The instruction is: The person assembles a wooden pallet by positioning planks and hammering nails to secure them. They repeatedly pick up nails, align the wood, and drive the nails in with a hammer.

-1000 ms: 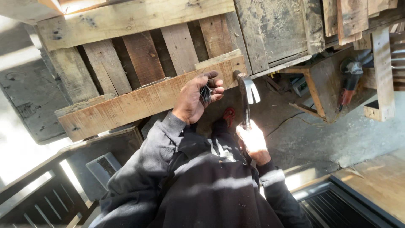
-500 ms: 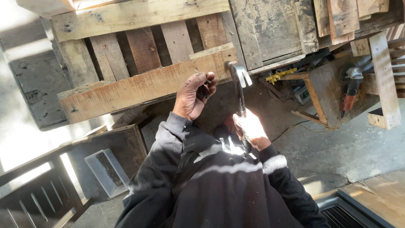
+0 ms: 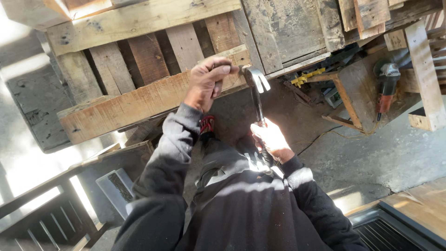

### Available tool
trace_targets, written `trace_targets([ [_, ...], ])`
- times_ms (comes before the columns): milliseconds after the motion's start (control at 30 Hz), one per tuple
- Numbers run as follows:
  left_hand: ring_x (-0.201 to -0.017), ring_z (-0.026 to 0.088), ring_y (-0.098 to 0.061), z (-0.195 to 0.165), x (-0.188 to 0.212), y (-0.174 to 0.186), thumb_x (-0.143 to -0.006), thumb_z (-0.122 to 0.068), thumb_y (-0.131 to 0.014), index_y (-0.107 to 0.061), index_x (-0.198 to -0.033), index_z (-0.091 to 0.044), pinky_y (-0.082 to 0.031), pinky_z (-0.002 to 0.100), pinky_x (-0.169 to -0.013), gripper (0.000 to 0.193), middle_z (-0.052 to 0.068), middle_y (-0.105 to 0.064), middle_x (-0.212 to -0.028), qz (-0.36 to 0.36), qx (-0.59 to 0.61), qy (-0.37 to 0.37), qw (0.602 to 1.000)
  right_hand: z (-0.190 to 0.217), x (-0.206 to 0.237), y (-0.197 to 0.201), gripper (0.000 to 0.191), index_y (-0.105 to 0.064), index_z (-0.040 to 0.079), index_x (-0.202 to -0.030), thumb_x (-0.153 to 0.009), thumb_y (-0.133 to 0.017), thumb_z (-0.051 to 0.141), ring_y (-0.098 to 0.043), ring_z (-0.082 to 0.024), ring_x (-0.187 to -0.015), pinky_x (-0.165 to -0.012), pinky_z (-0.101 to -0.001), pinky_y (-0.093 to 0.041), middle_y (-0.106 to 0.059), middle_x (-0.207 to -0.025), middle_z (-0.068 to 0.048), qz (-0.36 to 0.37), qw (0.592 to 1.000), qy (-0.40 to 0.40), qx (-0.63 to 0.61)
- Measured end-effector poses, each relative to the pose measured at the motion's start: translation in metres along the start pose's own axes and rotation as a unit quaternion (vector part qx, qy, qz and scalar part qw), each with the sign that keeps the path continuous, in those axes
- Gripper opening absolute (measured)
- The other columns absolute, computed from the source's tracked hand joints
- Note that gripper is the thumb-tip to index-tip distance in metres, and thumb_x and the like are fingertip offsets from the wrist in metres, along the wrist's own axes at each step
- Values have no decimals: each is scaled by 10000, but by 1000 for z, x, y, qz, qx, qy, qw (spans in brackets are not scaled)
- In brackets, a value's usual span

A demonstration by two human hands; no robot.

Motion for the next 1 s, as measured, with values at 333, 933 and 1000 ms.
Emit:
trace_targets([
  [333, -923, 213, -668, 30, -35, 5, -914, -22, -813, -774, -993, 21, -553, 274, -771, 98, 89, -692, -987, -42, -347, -279, 894, 0, 42, 17, 119, -583, 25, -928, -928, -601, 142, -532, -117, -488, -442, -279, -446, -567, -716, -27, -74, 990, 114, 25],
  [933, -936, 111, -755, 45, -28, -3, -945, -32, -767, -765, -1120, -35, -594, 252, -824, 175, 93, -796, -1075, 35, -388, -254, 885, 11, 69, 7, 309, -573, 51, -968, -1032, -587, 353, -527, -57, -517, -467, -236, -421, -563, -647, 17, -63, 978, 180, 84],
  [1000, -916, 106, -752, 42, -27, -5, -936, -38, -775, -774, -1103, -45, -594, 252, -811, 168, 87, -799, -1054, 42, -391, -250, 885, 23, 77, 2, 311, -573, 48, -995, -1058, -577, 353, -517, -51, -539, -485, -231, -417, -569, -670, 20, -43, 972, 215, 82],
])
Point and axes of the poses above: each hand's wrist, its own x-axis away from the middle knuckle, its own y-axis out of the back of the hand, z = x × y, the point moved 5 cm from there along -x, towards the middle knuckle
